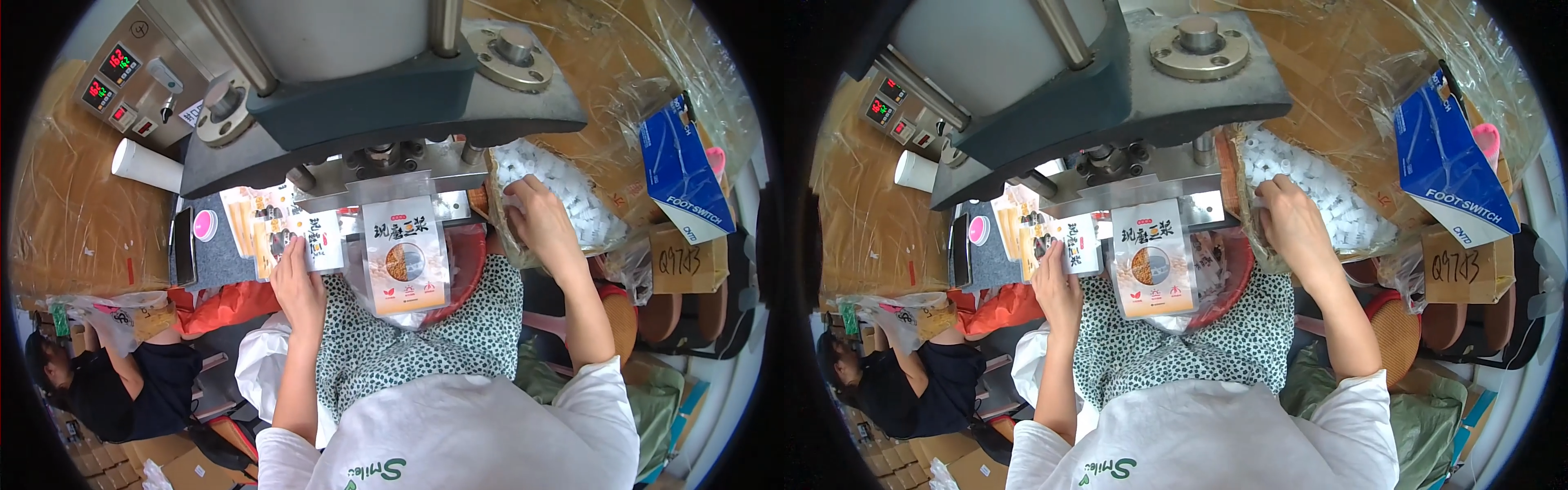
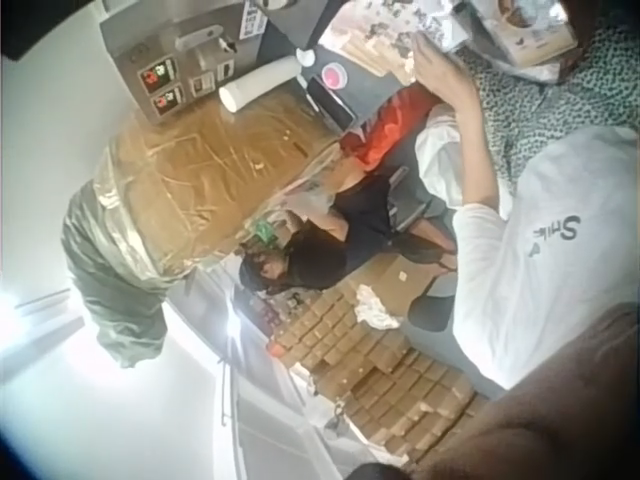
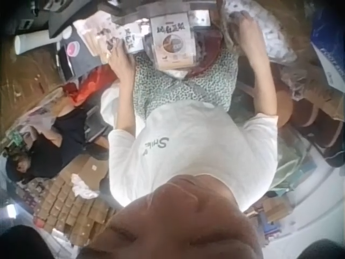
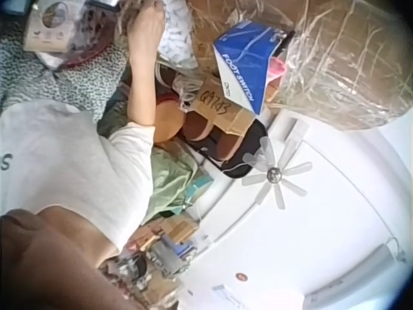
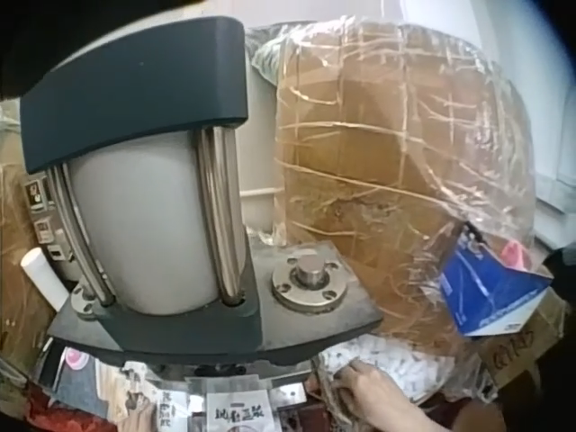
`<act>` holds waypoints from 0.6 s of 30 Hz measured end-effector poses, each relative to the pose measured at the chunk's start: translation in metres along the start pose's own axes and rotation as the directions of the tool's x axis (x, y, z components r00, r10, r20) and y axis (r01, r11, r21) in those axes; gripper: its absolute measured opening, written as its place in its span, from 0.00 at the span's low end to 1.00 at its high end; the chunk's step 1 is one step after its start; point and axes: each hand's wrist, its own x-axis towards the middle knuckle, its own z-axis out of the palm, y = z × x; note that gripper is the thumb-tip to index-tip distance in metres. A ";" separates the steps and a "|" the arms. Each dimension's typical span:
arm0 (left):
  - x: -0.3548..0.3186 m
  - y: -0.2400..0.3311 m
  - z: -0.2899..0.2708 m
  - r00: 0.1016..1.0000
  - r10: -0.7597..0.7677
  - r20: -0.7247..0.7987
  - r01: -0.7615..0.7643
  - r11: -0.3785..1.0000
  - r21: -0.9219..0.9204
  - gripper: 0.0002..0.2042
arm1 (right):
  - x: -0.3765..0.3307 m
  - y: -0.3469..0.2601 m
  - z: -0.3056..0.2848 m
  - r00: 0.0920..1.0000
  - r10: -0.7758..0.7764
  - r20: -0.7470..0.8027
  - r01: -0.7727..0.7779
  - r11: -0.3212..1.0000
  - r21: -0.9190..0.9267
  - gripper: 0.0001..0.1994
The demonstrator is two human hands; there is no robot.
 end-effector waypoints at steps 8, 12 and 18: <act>0.004 0.040 -0.049 0.997 -0.079 0.023 0.082 0.963 -0.255 0.16 | -0.018 -0.039 -0.015 0.993 0.036 0.114 -0.115 0.536 0.836 0.08; 0.003 0.082 -0.068 1.000 -0.004 0.013 0.008 0.947 -0.321 0.18 | -0.018 -0.087 0.004 0.975 -0.206 0.088 0.047 0.574 0.818 0.08; 0.003 0.091 -0.068 0.980 0.143 0.137 -0.062 0.876 -0.478 0.16 | -0.019 -0.091 0.018 0.952 -0.300 0.063 0.169 0.687 0.706 0.13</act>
